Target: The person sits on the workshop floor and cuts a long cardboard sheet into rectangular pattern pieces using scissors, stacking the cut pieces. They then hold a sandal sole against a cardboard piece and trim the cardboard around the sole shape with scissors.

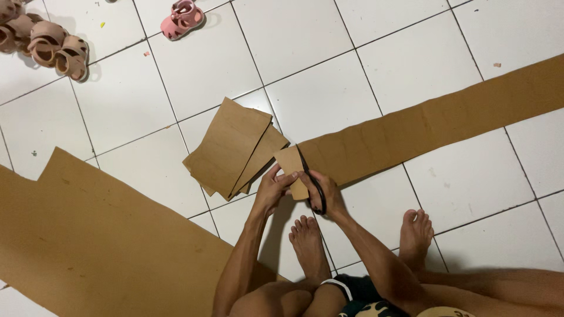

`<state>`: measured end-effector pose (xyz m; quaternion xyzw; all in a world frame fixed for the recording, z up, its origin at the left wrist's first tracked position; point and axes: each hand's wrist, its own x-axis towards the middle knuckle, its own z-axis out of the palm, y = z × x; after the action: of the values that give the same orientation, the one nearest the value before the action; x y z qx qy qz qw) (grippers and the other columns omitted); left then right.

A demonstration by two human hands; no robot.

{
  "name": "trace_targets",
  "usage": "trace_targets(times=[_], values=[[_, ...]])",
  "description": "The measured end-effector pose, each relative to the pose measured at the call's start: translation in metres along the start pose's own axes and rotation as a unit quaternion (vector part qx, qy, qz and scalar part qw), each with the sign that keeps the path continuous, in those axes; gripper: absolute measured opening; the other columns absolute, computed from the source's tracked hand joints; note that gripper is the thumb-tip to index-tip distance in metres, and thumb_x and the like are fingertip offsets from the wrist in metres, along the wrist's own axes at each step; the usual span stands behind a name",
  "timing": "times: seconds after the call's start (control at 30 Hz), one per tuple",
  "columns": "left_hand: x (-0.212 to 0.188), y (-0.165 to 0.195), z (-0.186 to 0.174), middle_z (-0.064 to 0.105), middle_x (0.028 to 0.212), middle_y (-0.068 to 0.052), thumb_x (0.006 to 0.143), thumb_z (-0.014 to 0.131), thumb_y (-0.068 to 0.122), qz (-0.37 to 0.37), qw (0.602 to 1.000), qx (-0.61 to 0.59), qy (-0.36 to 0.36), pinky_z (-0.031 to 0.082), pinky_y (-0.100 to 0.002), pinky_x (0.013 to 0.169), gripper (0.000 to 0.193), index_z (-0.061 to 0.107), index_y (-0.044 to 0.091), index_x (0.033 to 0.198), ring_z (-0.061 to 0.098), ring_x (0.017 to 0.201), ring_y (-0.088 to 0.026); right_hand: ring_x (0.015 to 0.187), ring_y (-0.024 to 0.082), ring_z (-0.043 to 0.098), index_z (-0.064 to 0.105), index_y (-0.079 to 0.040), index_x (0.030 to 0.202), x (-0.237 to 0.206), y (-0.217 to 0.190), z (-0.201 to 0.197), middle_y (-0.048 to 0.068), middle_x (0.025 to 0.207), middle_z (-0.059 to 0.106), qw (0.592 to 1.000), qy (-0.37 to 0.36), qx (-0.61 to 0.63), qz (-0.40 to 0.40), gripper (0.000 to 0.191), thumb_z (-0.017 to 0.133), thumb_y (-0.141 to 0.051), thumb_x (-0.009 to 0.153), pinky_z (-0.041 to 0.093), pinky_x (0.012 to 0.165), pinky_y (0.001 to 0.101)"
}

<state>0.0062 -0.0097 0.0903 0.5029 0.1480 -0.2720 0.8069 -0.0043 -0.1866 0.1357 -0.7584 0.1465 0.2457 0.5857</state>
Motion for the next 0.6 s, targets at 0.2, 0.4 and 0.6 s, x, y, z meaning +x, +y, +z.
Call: trace_targets(times=[0.2,0.4,0.6], values=[[-0.075,-0.043,-0.04,0.075,0.101,-0.023,0.097,0.075,0.012,-0.046,0.974,0.185,0.123,0.061,-0.035,0.074,0.054,0.059,-0.003,0.146,0.072,0.083,-0.021,0.051,0.008,0.048,0.059,-0.007,0.097,0.014,0.05,-0.022,-0.004,0.062,0.049,0.989,0.093,0.112,-0.025,0.035,0.056,-0.041,0.106,0.04,0.046,0.0274],[-0.083,-0.079,-0.078,0.067,0.13,-0.02,0.093,0.071,0.009,0.109,0.861,0.389,0.307,0.056,-0.035,0.097,0.05,0.055,-0.006,0.138,0.067,0.118,-0.027,0.064,0.007,0.053,0.054,-0.012,0.117,0.032,0.09,-0.062,-0.003,0.074,0.048,0.968,0.147,0.195,0.06,0.038,0.063,-0.044,0.098,0.059,0.059,0.0276],[0.033,-0.089,-0.032,0.072,0.119,-0.014,0.094,0.071,0.023,-0.015,0.974,0.16,0.162,0.057,-0.029,0.086,0.058,0.052,-0.007,0.139,0.069,0.104,-0.019,0.084,0.024,0.073,0.052,-0.005,0.119,0.016,0.101,-0.069,0.011,0.089,0.061,0.951,0.202,0.214,0.098,0.049,0.066,-0.045,0.094,0.066,0.067,0.0391]])
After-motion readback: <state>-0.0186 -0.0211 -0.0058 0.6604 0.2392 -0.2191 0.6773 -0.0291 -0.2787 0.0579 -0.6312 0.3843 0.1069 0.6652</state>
